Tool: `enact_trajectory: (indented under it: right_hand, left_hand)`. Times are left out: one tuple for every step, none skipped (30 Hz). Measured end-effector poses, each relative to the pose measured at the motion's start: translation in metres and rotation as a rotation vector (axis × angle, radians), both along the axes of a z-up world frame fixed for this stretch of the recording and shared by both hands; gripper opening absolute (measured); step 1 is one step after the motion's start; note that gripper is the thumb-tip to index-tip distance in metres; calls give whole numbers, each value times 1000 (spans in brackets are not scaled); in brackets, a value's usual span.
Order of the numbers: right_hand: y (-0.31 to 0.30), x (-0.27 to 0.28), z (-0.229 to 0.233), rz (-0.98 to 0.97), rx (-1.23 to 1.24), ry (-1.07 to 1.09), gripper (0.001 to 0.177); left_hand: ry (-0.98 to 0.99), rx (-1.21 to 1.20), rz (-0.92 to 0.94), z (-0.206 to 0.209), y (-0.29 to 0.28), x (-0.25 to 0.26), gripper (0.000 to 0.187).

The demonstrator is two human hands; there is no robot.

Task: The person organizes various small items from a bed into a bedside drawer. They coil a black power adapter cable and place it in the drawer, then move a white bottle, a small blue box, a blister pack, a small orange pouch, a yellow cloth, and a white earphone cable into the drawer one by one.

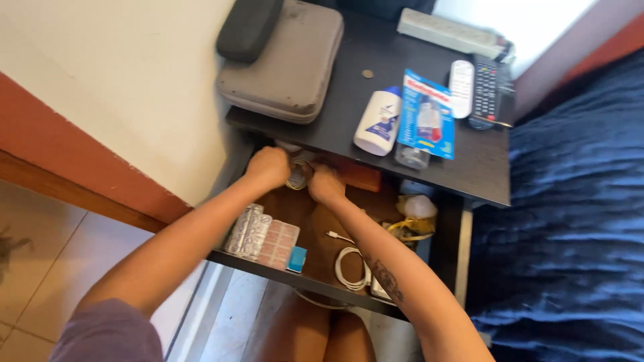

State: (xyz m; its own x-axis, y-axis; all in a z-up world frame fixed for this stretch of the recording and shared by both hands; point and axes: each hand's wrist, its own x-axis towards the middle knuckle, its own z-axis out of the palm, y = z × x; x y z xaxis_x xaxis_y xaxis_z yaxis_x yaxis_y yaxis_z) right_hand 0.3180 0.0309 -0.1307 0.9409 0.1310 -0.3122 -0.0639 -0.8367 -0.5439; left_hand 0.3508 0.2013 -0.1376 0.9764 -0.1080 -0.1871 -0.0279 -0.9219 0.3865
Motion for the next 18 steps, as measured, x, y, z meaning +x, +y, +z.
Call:
enact_trajectory:
  right_hand:
    - [9, -1, -7, 8, -96, -84, 52]
    - [16, -2, -12, 14, -194, -170, 46]
    - [19, 6, -51, 21, -191, -170, 46]
    - [19, 15, -89, 61, -343, -561, 29]
    - [19, 25, -126, 99, -491, -953, 18]
    - [23, 34, -117, 97, -491, -953, 18]
    - [27, 42, -108, 86, -419, -607, 19]
    - [31, 53, -96, 71, -339, -268, 23]
    - [32, 53, -84, 68, -338, -274, 23]
    - [34, 50, -72, 41, -335, -211, 21]
    - [35, 47, -60, 14, -332, -148, 20]
    - [34, 35, -43, 12, -334, -143, 20]
    - [34, 24, -26, 30, -314, -186, 22]
    - [33, 16, -7, 47, -295, -236, 24]
    - [29, 10, 4, 45, -298, -239, 24]
    - [26, 2, 15, 70, -201, -271, 31]
    - [23, -6, 26, 95, -103, -303, 48]
    - [17, -11, 27, 96, -106, -301, 48]
  left_hand:
    - [-70, 98, -66, -15, 0, 4, 24]
    - [-142, 194, -133, -30, -2, 9, 17]
    - [-140, 197, -126, -37, 0, 6, 17]
    - [-187, 248, -160, -42, 1, 7, 14]
    - [-235, 300, -194, -47, 1, 7, 12]
    - [-235, 300, -195, -54, -1, 6, 12]
    - [-370, 362, -255, -60, -3, 6, 15]
    - [-510, 425, -313, -65, -4, 9, 21]
    - [-515, 427, -314, -61, -2, 14, 21]
    - [-540, 451, -330, -57, 0, 16, 20]
    - [-565, 474, -347, -54, 2, 18, 20]
    - [-562, 470, -350, -51, 1, 16, 20]
    - [-592, 498, -376, -48, 1, 13, 19]
    - [-629, 526, -400, -43, 0, 15, 18]
    - [-633, 524, -400, -37, 0, 16, 18]
    - [-668, 553, -423, -32, 0, 14, 17]
    - [-702, 582, -445, -26, 1, 13, 16]
    - [-700, 579, -444, -23, 1, 10, 16]
